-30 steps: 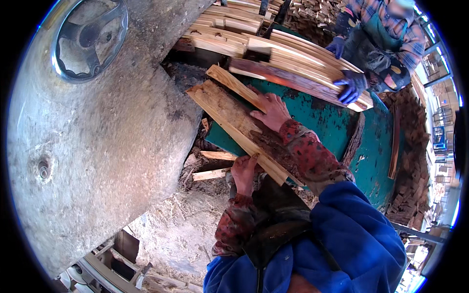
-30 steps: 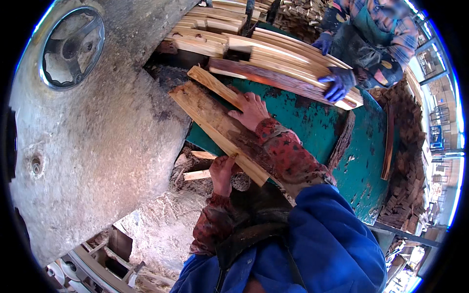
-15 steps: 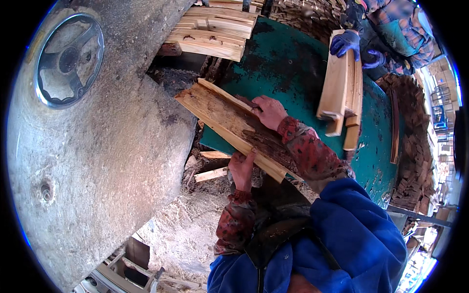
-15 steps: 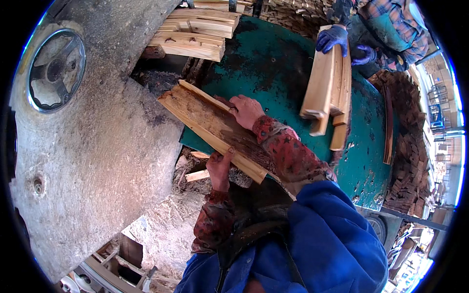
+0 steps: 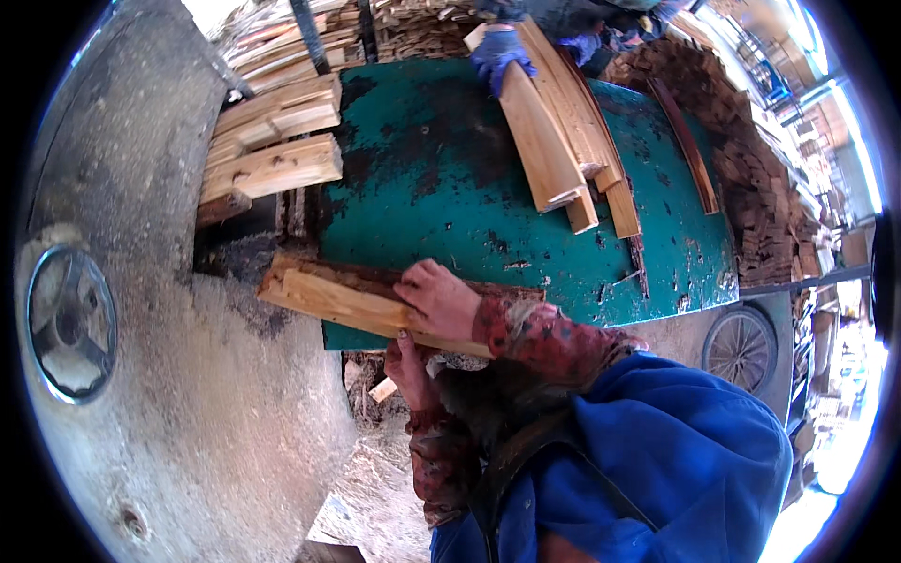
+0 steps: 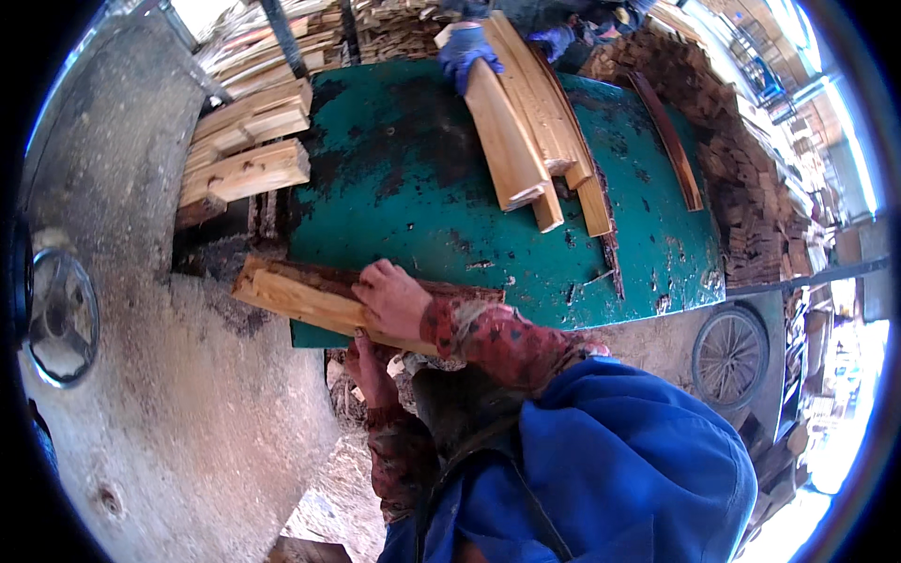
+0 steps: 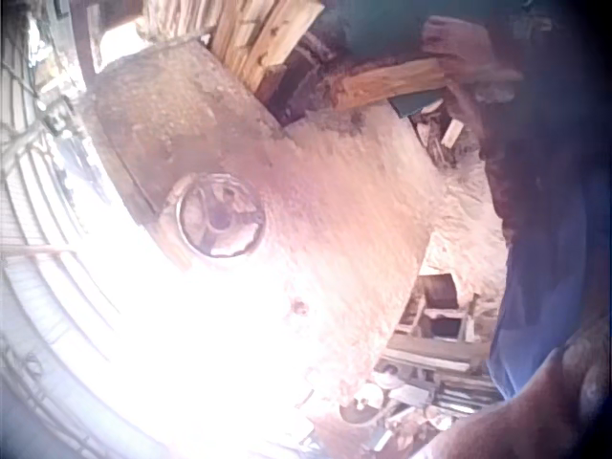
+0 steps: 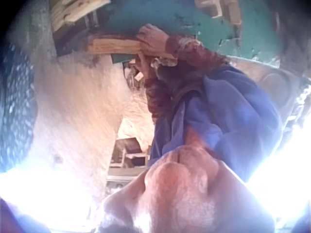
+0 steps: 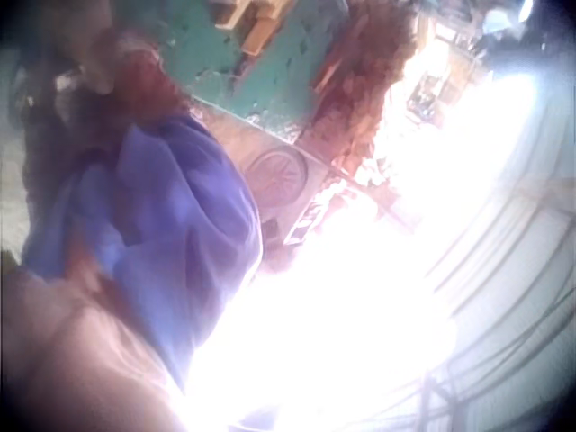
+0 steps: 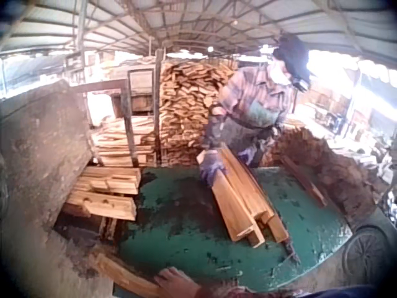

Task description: The person picks up split firewood pieces from a green workbench and stacks them into a metal cart. They repeatedly gather small bundles of wood and place them into the cart, working alongside another person who also handles wood on the bench.

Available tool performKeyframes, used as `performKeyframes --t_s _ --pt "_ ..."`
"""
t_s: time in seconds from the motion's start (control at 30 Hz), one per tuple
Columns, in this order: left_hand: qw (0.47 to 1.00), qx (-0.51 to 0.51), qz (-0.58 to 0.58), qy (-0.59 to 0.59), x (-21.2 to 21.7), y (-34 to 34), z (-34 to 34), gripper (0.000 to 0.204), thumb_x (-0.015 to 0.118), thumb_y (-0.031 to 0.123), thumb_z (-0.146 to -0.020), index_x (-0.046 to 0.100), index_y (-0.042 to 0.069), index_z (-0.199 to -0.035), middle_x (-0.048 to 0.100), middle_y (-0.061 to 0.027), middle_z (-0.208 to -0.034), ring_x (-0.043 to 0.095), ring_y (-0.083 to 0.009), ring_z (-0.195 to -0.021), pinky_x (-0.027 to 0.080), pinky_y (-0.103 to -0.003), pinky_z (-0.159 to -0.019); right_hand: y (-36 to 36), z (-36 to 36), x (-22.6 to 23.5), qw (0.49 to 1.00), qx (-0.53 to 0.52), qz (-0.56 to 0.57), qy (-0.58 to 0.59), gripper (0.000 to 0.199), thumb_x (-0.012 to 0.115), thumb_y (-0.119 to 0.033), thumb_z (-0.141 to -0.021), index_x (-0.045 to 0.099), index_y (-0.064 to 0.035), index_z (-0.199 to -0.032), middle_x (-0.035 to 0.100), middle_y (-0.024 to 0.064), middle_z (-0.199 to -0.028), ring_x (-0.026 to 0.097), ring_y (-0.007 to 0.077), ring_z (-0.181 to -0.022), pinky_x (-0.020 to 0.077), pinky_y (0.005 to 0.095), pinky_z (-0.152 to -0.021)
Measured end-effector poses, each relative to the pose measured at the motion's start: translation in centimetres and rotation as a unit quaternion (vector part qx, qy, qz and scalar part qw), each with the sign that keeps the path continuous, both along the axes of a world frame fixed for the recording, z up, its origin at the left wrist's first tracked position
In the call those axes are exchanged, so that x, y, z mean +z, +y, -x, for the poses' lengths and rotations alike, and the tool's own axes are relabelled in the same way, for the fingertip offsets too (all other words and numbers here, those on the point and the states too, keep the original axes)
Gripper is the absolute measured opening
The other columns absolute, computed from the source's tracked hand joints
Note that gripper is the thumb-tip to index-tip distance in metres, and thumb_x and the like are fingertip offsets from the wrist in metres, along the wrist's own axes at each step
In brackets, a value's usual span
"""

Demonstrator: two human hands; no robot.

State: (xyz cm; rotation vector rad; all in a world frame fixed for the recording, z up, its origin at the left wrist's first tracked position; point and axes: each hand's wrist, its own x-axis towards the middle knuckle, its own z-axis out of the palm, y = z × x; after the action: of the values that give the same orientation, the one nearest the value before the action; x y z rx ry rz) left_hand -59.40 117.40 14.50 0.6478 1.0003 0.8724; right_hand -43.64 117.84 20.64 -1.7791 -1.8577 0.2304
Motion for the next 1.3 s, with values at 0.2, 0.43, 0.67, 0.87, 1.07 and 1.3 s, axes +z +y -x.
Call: performKeyframes --t_s 0.2,0.43,0.67,0.87,1.07,1.3 --pt "0.998 0.000 0.023 0.058 -0.1 0.1 -0.8 0.039 0.069 0.021 -0.092 0.056 -0.004 -0.119 0.065 -0.0138 -0.108 0.067 -0.0211 -0.086 0.059 -0.035 -0.072 -4.2 0.6 1.7 0.994 -0.002 -0.038 0.103 0.029 0.067 -0.022 -0.083 0.066 -0.0015 -0.104 0.058 0.0140 -0.099 0.058 0.0330 -0.098 0.0505 0.0426 -0.083" --pt "0.993 0.021 -0.020 0.114 2.2 -0.4 -2.3 0.043 0.075 0.020 -0.087 0.058 -0.005 -0.116 0.064 -0.0135 -0.106 0.066 -0.0215 -0.083 0.061 -0.033 -0.069 -12.3 -3.6 6.0 0.988 -0.044 -0.001 0.150 0.023 0.069 -0.016 -0.085 0.066 -0.0008 -0.102 0.064 0.0141 -0.097 0.065 0.0326 -0.088 0.0552 0.0409 -0.075" --pt "0.993 0.007 0.005 0.115 2.9 -0.8 -2.0 0.043 0.075 0.022 -0.086 0.055 -0.002 -0.116 0.063 -0.0146 -0.108 0.068 -0.0248 -0.087 0.063 -0.037 -0.070 -23.3 -15.5 5.1 0.910 -0.403 -0.007 0.097 0.023 0.073 -0.012 -0.080 0.068 -0.0043 -0.101 0.064 0.0129 -0.094 0.067 0.0279 -0.084 0.0555 0.0365 -0.067" --pt "0.993 0.002 0.004 0.116 2.6 -0.8 -2.3 0.044 0.076 0.022 -0.086 0.055 -0.003 -0.114 0.062 -0.0137 -0.110 0.065 -0.0240 -0.091 0.060 -0.039 -0.077 -29.1 -24.9 -2.6 0.771 -0.601 0.190 -0.089 0.085 0.080 -0.045 -0.072 0.045 -0.0064 -0.139 0.044 0.0207 -0.135 0.043 0.0390 -0.125 0.0400 0.0482 -0.103" --pt "0.991 0.002 0.000 0.137 1.7 -0.6 -2.2 0.043 0.076 0.022 -0.086 0.056 -0.002 -0.115 0.062 -0.0110 -0.108 0.064 -0.0214 -0.092 0.057 -0.037 -0.078 -29.9 -27.8 -4.2 0.769 -0.597 0.224 -0.044 0.083 0.079 -0.039 -0.070 0.044 -0.0057 -0.137 0.044 0.0224 -0.134 0.046 0.0401 -0.123 0.0455 0.0486 -0.099" --pt "0.988 0.001 -0.009 0.156 0.2 0.1 -1.0 0.033 0.075 0.022 -0.086 0.058 0.003 -0.108 0.064 -0.0080 -0.099 0.064 -0.0172 -0.081 0.055 -0.032 -0.064 -28.2 -29.0 -0.4 0.782 -0.578 0.230 -0.013 0.054 0.069 -0.022 -0.072 0.057 -0.0021 -0.121 0.063 0.0253 -0.110 0.061 0.0405 -0.105 0.0500 0.0458 -0.092"
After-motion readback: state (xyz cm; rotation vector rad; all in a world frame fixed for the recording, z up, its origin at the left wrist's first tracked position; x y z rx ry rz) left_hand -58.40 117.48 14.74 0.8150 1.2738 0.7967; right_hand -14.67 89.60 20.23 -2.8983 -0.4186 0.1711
